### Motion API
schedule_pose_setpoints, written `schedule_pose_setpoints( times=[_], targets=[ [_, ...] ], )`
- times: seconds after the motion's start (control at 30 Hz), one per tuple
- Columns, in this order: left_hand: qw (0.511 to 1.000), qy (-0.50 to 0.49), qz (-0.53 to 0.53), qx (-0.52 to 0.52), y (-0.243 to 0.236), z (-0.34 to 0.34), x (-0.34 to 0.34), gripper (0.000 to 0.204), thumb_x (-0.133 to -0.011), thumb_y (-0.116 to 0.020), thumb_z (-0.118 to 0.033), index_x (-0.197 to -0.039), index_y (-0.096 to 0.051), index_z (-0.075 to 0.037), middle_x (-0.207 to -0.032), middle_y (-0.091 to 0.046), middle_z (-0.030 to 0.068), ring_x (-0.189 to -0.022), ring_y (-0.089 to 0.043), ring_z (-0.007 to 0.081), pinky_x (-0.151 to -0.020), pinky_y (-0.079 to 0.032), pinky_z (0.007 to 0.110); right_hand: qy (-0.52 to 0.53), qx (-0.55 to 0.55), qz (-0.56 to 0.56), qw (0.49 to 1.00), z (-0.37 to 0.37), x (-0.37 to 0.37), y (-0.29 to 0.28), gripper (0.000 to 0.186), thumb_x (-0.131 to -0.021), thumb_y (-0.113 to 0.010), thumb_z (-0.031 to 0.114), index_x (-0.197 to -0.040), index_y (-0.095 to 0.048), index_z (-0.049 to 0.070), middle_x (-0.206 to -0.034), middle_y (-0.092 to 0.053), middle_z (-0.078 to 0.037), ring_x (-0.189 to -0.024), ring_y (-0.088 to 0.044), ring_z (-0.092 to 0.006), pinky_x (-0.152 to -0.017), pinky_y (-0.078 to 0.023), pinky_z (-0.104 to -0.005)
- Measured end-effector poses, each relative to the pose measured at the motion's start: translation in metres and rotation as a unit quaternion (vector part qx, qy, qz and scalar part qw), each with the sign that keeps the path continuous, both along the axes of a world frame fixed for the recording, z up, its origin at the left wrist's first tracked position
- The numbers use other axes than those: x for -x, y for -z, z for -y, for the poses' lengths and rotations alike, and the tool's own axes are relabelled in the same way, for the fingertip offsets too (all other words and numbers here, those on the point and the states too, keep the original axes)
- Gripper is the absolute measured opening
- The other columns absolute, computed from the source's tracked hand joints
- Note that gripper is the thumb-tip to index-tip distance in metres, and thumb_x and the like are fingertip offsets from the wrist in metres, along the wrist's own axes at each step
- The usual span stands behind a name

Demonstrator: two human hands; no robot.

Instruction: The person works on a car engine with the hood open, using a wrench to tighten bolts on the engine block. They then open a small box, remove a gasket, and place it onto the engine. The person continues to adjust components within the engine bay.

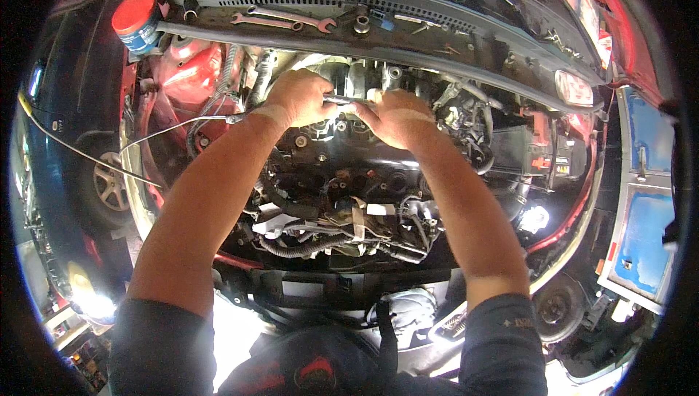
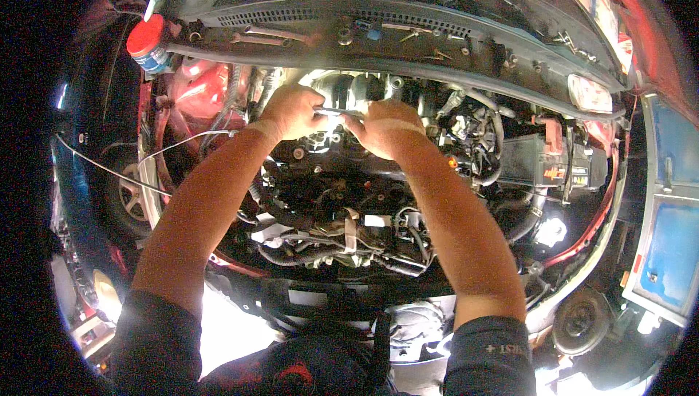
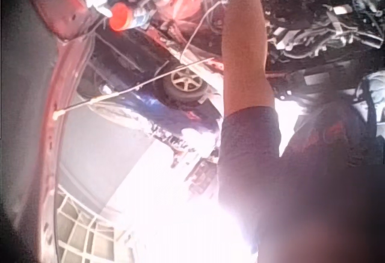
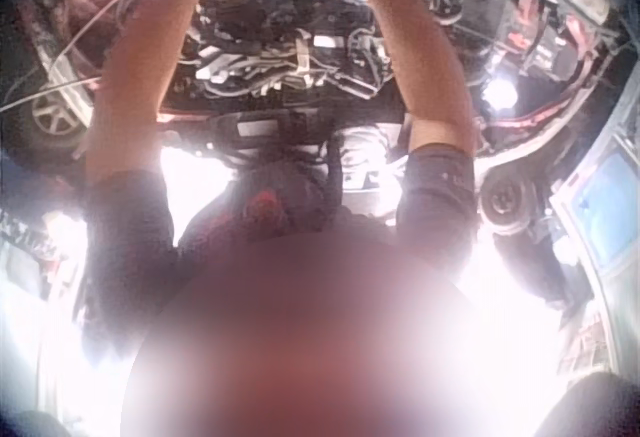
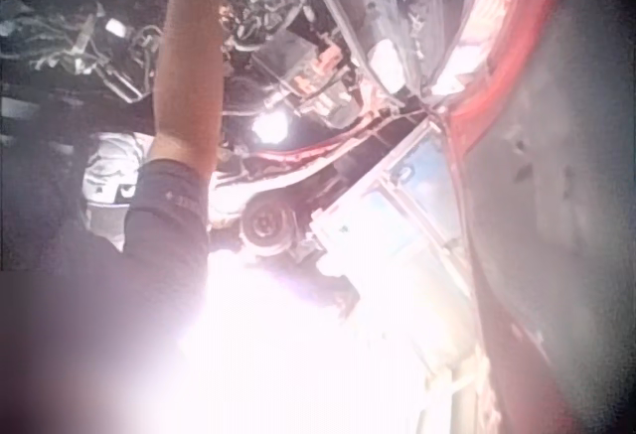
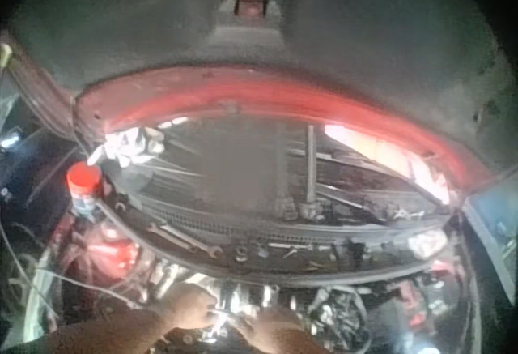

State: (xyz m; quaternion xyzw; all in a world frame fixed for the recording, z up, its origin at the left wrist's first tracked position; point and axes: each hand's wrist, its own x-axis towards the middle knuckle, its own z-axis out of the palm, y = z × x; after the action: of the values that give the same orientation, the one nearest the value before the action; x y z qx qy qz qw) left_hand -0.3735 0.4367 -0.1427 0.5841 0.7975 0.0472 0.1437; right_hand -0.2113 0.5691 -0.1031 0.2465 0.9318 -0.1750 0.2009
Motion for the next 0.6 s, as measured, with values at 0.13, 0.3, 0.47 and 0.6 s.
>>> schedule_pose_setpoints(
  times=[0.13,0.3,0.47,0.6],
  targets=[
    [0.998,0.037,0.014,-0.054,0.005,0.001,0.005,0.031,-0.079,-0.071,-0.041,-0.075,-0.069,-0.010,-0.077,-0.068,0.0128,-0.076,-0.067,0.0358,-0.073,-0.054,0.046,0.044,-0.017,-0.028,0.998,0.012,-0.004,-0.001,0.073,-0.093,-0.047,0.067,-0.096,-0.074,-0.002,-0.101,-0.073,-0.022,-0.098,-0.070,-0.0367,-0.088,-0.055,-0.0472],
    [0.998,0.055,-0.004,-0.003,0.003,-0.001,0.010,0.033,-0.080,-0.069,-0.046,-0.084,-0.073,-0.014,-0.084,-0.071,0.0131,-0.085,-0.069,0.0348,-0.080,-0.055,0.047,0.059,-0.058,-0.057,0.995,0.019,-0.005,0.004,0.077,-0.095,-0.043,0.069,-0.101,-0.073,-0.002,-0.100,-0.071,-0.023,-0.099,-0.069,-0.0377,-0.091,-0.052,-0.0473],
    [0.998,0.060,0.021,0.019,0.005,-0.001,0.012,0.033,-0.081,-0.068,-0.046,-0.087,-0.073,-0.014,-0.090,-0.071,0.0132,-0.091,-0.069,0.0348,-0.083,-0.054,0.047,0.077,-0.051,-0.046,0.995,0.023,-0.005,0.003,0.080,-0.094,-0.042,0.071,-0.103,-0.072,-0.002,-0.103,-0.071,-0.023,-0.103,-0.068,-0.0381,-0.094,-0.050,-0.0471],
    [0.995,0.074,0.024,-0.069,0.010,0.002,0.012,0.033,-0.078,-0.075,-0.040,-0.073,-0.065,-0.009,-0.073,-0.065,0.0133,-0.071,-0.065,0.0375,-0.068,-0.051,0.047,0.086,-0.043,-0.026,0.995,0.024,-0.004,-0.001,0.076,-0.094,-0.044,0.068,-0.111,-0.070,-0.002,-0.113,-0.070,-0.022,-0.110,-0.066,-0.0362,-0.094,-0.051,-0.0460]
  ],
)
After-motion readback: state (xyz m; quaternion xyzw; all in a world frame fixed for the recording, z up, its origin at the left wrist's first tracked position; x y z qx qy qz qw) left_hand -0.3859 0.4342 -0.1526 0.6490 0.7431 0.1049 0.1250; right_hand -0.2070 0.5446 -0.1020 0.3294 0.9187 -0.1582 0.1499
